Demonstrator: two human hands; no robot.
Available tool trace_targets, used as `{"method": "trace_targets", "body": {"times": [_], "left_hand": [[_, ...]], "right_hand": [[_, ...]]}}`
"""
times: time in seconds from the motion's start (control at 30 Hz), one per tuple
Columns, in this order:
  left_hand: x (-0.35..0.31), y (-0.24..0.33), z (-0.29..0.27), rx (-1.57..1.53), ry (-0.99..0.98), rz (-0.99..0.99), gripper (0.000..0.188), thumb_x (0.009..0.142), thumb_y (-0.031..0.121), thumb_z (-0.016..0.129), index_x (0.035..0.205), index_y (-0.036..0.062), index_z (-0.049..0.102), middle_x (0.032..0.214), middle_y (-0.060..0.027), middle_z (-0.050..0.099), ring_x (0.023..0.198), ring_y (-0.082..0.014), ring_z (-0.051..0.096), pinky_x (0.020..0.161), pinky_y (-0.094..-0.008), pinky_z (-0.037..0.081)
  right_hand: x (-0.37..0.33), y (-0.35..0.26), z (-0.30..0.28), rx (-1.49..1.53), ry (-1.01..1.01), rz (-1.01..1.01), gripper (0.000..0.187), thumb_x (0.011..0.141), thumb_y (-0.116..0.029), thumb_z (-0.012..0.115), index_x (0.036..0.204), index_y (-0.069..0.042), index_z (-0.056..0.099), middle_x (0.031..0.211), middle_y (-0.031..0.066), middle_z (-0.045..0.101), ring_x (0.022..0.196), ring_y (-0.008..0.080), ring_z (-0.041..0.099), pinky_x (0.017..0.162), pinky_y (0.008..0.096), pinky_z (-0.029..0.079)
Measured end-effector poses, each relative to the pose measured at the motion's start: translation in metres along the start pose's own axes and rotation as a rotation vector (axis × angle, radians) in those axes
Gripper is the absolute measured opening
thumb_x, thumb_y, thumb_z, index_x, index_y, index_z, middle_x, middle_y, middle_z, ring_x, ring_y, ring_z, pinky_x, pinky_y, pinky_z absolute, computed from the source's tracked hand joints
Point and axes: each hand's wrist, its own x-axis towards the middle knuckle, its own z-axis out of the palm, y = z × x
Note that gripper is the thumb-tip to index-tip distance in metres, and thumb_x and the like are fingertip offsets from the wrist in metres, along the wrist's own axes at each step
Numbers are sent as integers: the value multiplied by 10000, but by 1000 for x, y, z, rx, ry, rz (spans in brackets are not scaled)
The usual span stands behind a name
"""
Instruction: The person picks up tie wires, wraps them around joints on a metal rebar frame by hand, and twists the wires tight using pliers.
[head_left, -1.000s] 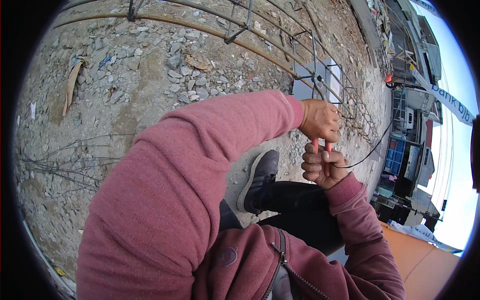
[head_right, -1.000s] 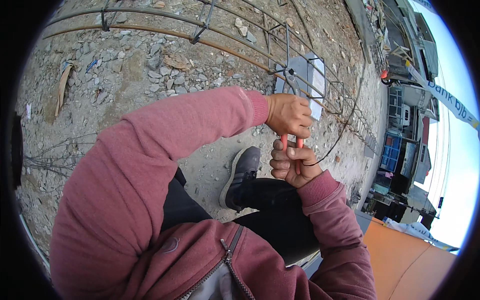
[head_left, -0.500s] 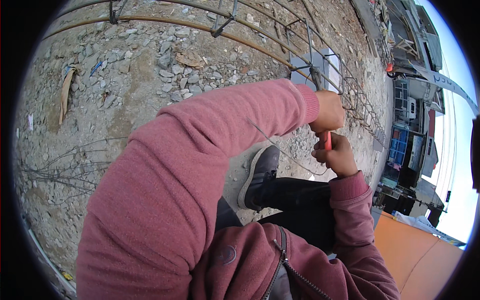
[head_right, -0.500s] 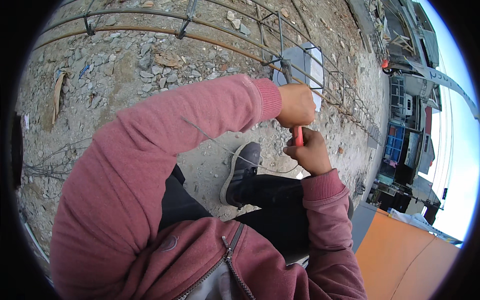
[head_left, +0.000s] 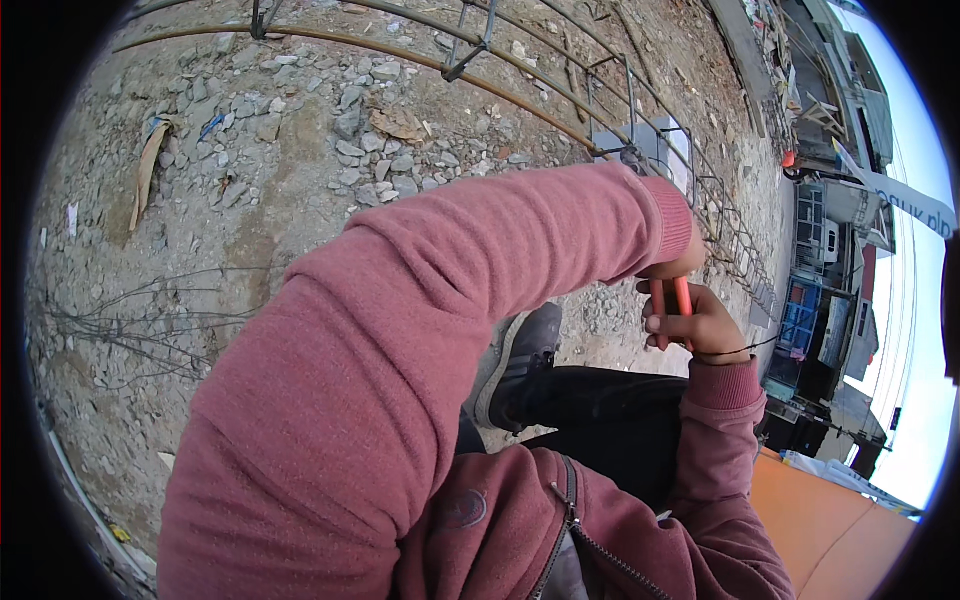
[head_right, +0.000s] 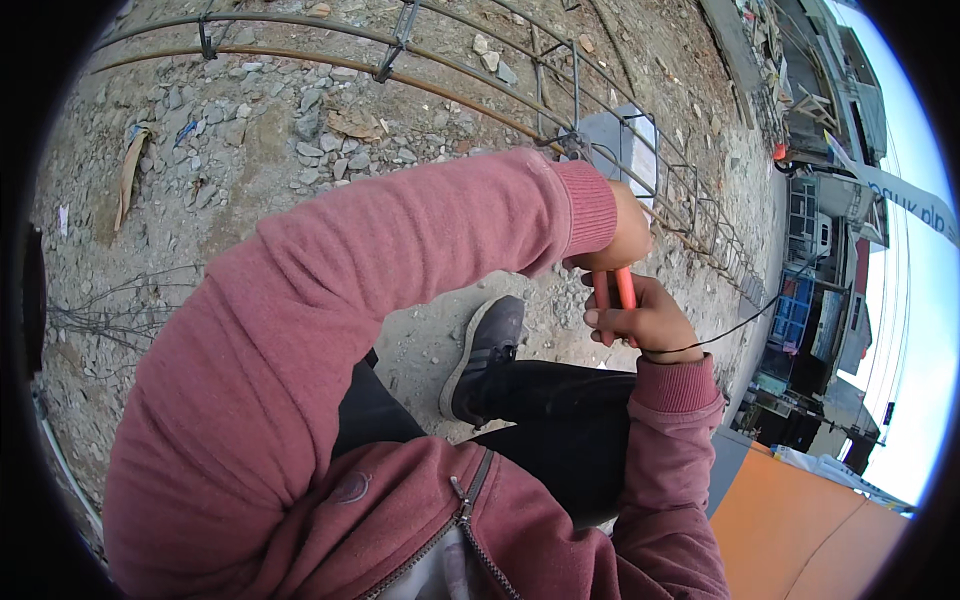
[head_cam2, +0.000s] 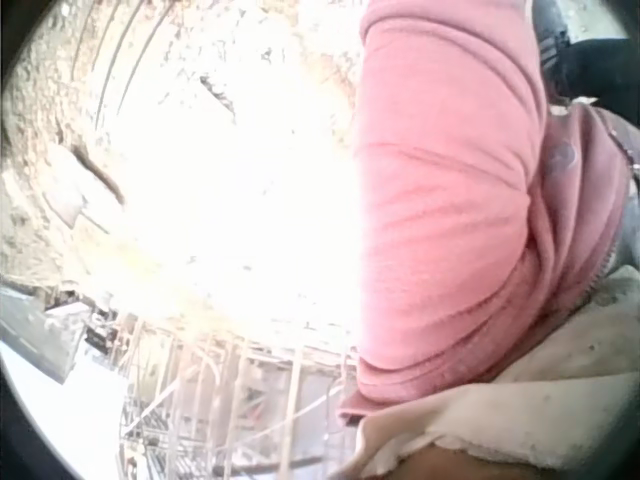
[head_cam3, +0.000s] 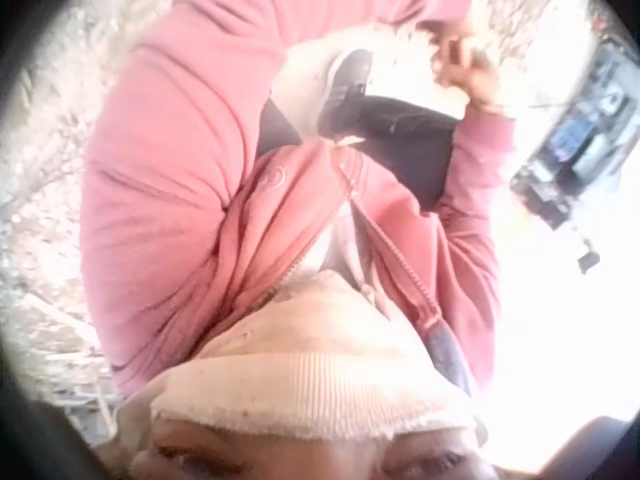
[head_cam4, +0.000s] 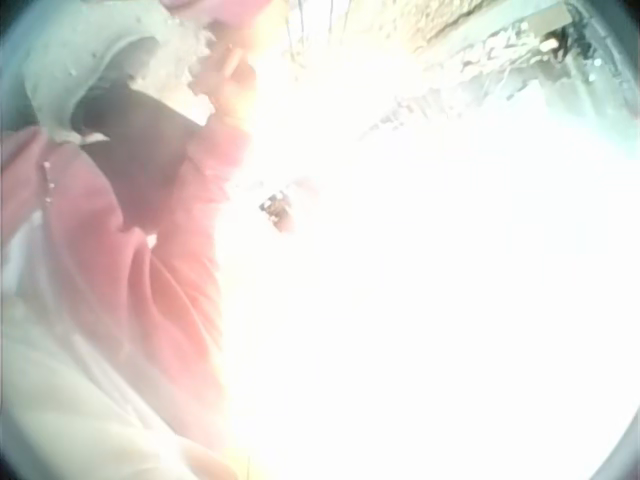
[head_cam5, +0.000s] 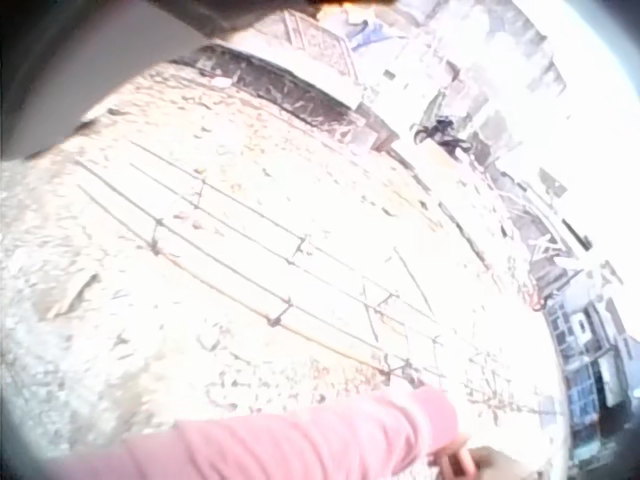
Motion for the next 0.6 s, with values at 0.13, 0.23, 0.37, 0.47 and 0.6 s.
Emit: {"method": "trace_targets", "body": {"times": [0.13,0.23,0.37,0.47,0.6], "left_hand": [[-5,-14,31,259,810,516,101,668,121,658,763,126,693,710,-44,638,722,-245,637,654,-384,518],[-8,-9,39,288,1299,792,151,613,133,655,761,123,682,627,-38,600,688,-234,634,613,-376,513],[-6,-2,27,-60,-41,55,158,664,157,687,805,86,690,693,-45,647,685,-213,641,625,-356,501],[-7,-8,30,-131,-139,-32,301,657,296,757,811,49,681,747,-94,667,715,-245,650,620,-372,496],[-9,-13,66,-177,371,-10,464,681,356,733,984,49,562,845,-100,625,886,-281,596,782,-394,425]], "right_hand": [[7,16,6,332,-38,-56,563,703,-79,660,1196,93,449,778,94,599,629,179,597,586,296,530],[12,21,4,527,-459,-61,614,702,-129,671,1211,108,423,817,98,585,719,218,615,632,355,553],[5,14,-1,235,-267,26,663,706,-205,714,1229,63,406,940,140,586,790,225,620,659,390,561],[-2,3,-16,118,-151,92,681,700,-217,747,1233,32,405,990,156,582,798,229,627,655,400,570],[12,-14,-69,-25,-330,270,663,738,-143,721,1276,27,374,1004,144,597,675,175,649,548,307,584]]}}
